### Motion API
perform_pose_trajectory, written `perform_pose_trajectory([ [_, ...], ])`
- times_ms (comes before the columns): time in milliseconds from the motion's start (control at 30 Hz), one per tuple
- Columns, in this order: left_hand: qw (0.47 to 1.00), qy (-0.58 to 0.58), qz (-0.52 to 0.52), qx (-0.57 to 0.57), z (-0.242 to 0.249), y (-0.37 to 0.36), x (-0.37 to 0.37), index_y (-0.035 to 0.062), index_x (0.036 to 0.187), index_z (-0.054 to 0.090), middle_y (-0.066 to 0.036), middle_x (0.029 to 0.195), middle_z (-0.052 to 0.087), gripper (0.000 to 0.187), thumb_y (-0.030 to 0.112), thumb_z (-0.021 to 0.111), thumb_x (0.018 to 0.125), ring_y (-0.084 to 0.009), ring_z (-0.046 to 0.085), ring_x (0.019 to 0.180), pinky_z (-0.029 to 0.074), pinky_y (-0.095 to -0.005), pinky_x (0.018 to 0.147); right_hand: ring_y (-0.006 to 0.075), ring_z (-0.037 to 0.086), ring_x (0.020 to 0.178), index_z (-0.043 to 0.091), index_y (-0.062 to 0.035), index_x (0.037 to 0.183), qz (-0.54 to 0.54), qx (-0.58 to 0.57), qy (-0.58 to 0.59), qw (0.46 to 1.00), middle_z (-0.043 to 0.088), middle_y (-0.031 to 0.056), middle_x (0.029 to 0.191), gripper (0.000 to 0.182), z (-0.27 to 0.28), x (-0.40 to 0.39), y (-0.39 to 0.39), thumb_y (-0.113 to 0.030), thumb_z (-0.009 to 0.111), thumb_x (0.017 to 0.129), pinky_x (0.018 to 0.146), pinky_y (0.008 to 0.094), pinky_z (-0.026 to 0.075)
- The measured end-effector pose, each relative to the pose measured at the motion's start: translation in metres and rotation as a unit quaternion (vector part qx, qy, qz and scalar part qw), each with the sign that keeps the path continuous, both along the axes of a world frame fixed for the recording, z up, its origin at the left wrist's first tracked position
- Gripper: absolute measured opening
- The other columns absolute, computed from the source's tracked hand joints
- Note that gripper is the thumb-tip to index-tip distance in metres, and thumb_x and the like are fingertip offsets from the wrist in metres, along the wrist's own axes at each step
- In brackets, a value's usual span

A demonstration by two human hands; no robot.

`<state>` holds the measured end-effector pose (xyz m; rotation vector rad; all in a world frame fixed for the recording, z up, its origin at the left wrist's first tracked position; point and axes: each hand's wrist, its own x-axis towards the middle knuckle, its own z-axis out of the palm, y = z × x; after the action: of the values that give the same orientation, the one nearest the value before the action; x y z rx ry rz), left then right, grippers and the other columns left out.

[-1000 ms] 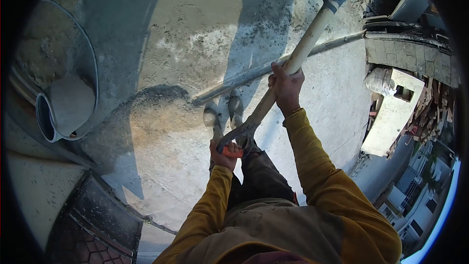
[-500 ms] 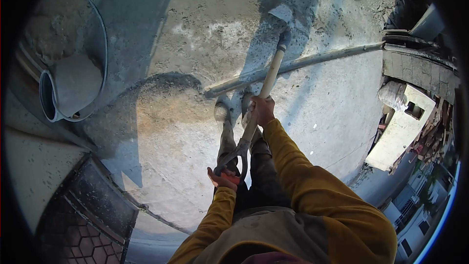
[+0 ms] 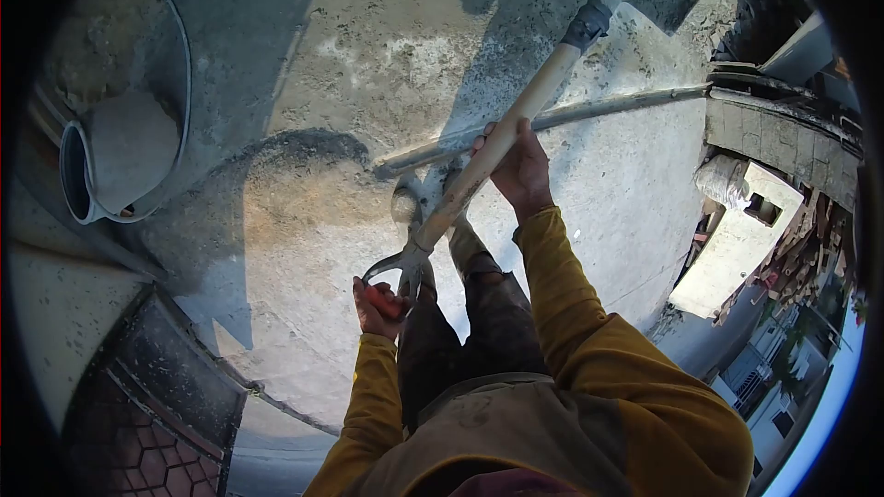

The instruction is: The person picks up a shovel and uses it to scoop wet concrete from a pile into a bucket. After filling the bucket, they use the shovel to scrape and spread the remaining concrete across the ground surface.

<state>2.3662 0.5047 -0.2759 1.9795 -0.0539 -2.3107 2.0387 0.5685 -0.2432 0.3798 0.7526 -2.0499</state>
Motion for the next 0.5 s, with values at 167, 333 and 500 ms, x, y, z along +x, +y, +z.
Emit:
perform_pose_trajectory([
  [167, 0.955, -0.176, -0.008, -0.237, 0.021, 0.003, 0.019, 0.0131, 0.088, 0.039, -0.009, 0.075, 0.043, 0.045, 0.057, 0.044, 0.082, -0.0234, 0.043, 0.065, 0.035, -0.0439, 0.056, 0.0156, 0.046, 0.047, 0.046, -0.0097, 0.077, -0.020, 0.398, -0.060, 0.915, 0.046, 0.0016, 0.058, 0.024, -0.068, 0.007, -0.048, -0.022, 0.067, 0.079, 0.045, 0.0330, 0.042],
  [333, 0.929, -0.292, 0.038, -0.223, 0.103, 0.046, 0.115, 0.0127, 0.067, 0.038, -0.006, 0.052, 0.040, 0.045, 0.054, 0.045, 0.083, -0.0183, 0.039, 0.043, 0.034, -0.0349, 0.039, 0.0169, 0.047, 0.050, 0.047, -0.0075, 0.071, 0.113, 0.371, -0.237, 0.891, 0.045, 0.0034, 0.059, 0.017, -0.113, 0.142, -0.002, -0.012, 0.062, 0.078, 0.048, 0.0346, 0.044],
  [500, 0.952, -0.257, 0.079, -0.147, 0.195, 0.149, 0.191, 0.0048, 0.080, 0.049, -0.009, 0.060, 0.050, 0.044, 0.048, 0.040, 0.086, -0.0230, 0.048, 0.046, 0.042, -0.0375, 0.042, 0.0173, 0.050, 0.053, 0.048, -0.0084, 0.076, 0.280, 0.374, -0.385, 0.796, 0.046, 0.0024, 0.062, 0.014, -0.085, 0.228, 0.058, -0.008, 0.062, 0.078, 0.052, 0.0360, 0.046],
])
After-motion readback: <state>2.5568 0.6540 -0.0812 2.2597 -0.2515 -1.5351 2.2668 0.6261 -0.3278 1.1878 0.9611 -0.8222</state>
